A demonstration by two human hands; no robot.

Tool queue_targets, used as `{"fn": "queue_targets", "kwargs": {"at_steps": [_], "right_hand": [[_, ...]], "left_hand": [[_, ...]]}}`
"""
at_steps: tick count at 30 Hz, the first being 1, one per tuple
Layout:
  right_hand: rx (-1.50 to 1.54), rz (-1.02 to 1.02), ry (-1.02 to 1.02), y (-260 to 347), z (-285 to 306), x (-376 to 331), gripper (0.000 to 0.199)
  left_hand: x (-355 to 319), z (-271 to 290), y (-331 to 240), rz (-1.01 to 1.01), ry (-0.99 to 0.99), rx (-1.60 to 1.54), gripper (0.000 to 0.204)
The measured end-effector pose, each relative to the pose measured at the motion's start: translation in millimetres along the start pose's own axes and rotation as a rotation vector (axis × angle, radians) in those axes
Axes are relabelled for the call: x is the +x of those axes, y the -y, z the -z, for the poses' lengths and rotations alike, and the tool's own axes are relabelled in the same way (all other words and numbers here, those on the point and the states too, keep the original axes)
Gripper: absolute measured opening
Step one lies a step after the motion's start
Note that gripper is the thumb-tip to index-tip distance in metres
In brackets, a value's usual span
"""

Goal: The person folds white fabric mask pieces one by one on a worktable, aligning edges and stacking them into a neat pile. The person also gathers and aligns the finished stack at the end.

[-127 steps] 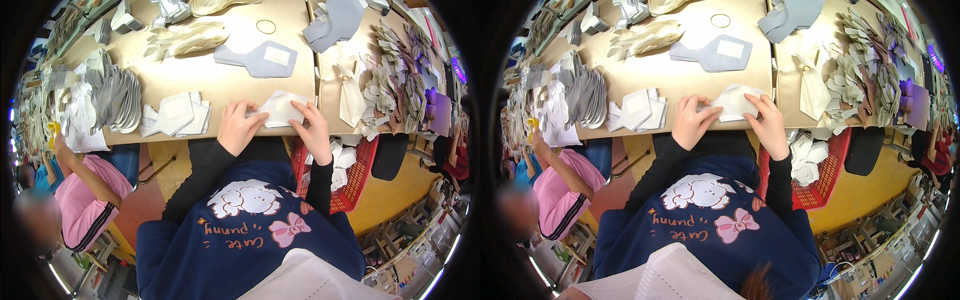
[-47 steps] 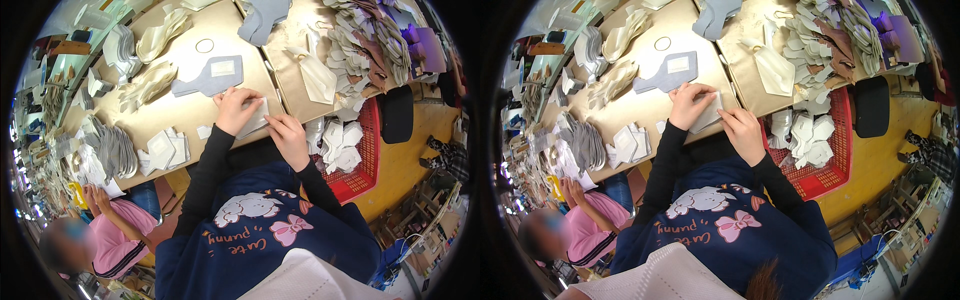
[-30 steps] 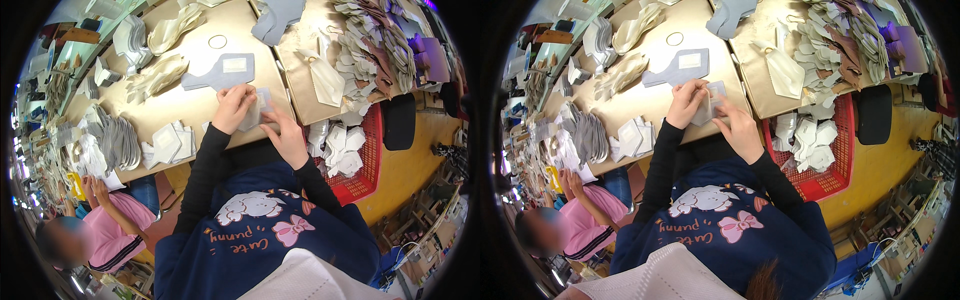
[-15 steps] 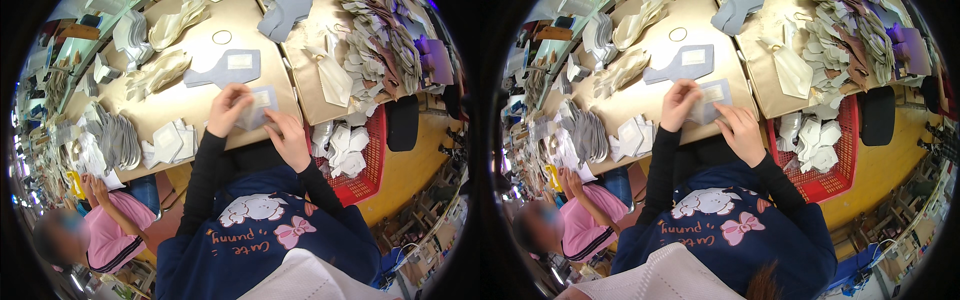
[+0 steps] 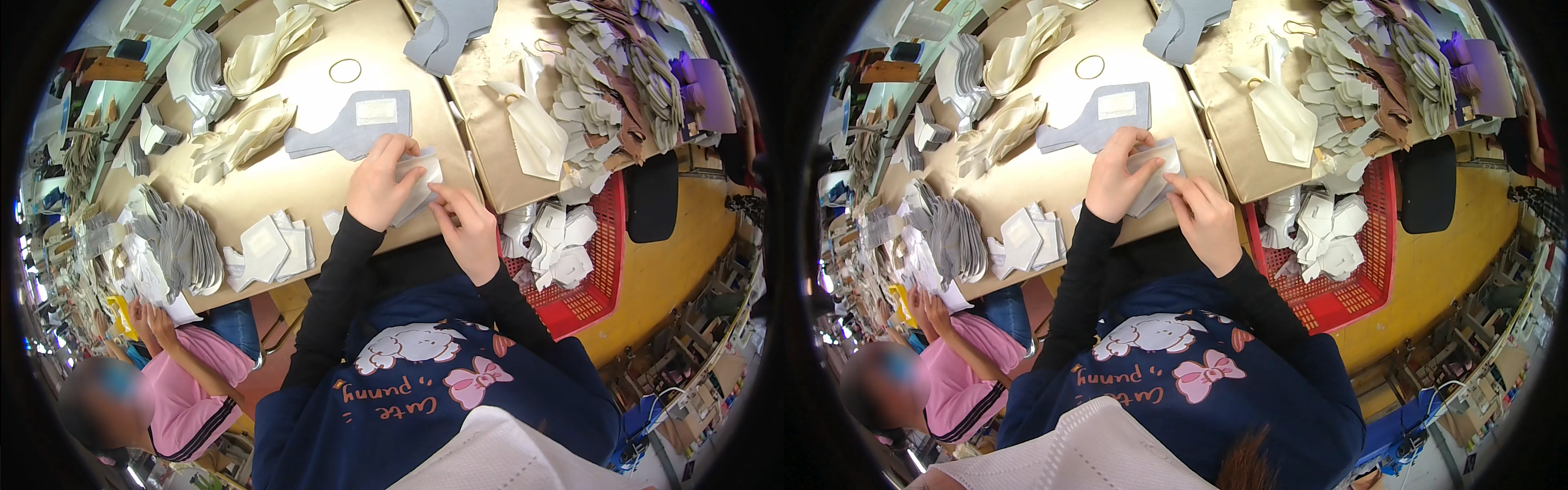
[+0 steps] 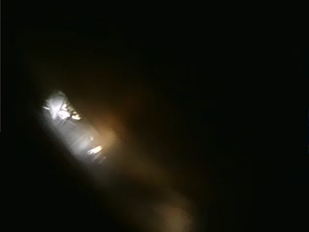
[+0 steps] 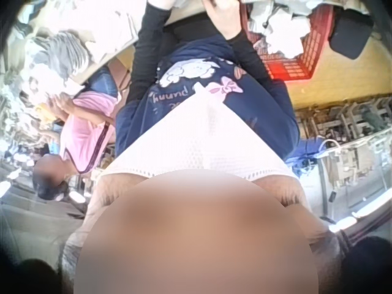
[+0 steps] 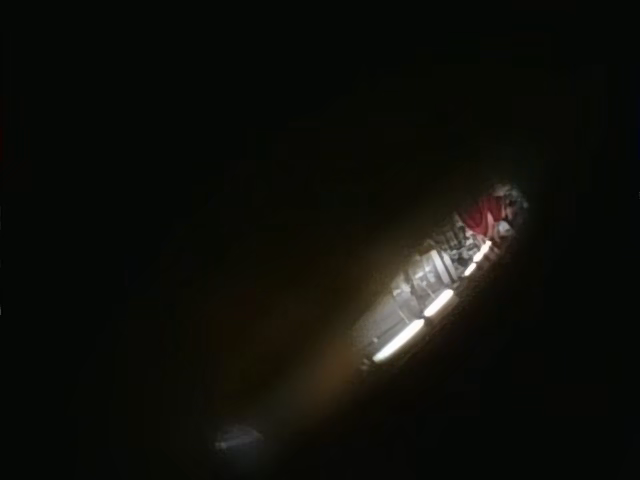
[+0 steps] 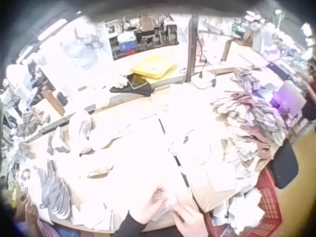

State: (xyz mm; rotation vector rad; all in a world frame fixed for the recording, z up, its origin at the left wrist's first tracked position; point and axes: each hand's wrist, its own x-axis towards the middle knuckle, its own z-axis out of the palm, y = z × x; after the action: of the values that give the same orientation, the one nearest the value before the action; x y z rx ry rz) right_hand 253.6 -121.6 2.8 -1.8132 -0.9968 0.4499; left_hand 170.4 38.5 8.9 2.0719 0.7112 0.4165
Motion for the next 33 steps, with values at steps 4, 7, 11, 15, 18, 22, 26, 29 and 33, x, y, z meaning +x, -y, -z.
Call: {"fn": "queue_targets", "kwargs": {"at_steps": [4,7,11,15,18,22,26,29,33], "right_hand": [[0.015,-0.121,-0.022,5.2,1.2,3.8,0.026],[-0.055,-0.053,-0.028,5.1,4.0,7.4,0.021],[-0.099,-0.041,-0.002,2.9,6.9,8.9,0.015],[-0.129,-0.037,0.011,0.9,8.0,8.9,0.014],[-0.116,-0.012,0.004,-0.2,8.2,10.0,0.014],[-0.118,0.004,0.001,-1.5,8.6,11.1,0.015],[-0.138,0.004,0.014,-2.5,8.7,10.0,0.015],[-0.144,-0.003,0.022,-1.9,8.5,11.2,0.015],[-0.145,0.02,0.028,3.5,11.9,14.7,0.018]], "left_hand": [[0.8,-0.3,1.7,0.015,0.001,0.008,0.017],[2.0,-3.0,4.7,-0.004,-0.054,-0.023,0.012],[2.0,-3.8,8.5,-0.001,-0.079,-0.021,0.006],[1.6,-3.3,9.7,-0.016,-0.067,-0.029,0.012],[1.8,-2.9,9.2,-0.004,-0.045,-0.002,0.015],[2.7,-3.4,8.1,-0.032,-0.051,0.036,0.018],[2.5,-4.0,7.5,-0.039,-0.054,0.065,0.019],[2.3,-4.4,7.8,-0.054,-0.064,0.066,0.019],[2.8,-5.0,7.5,-0.01,-0.041,0.064,0.015]]}}
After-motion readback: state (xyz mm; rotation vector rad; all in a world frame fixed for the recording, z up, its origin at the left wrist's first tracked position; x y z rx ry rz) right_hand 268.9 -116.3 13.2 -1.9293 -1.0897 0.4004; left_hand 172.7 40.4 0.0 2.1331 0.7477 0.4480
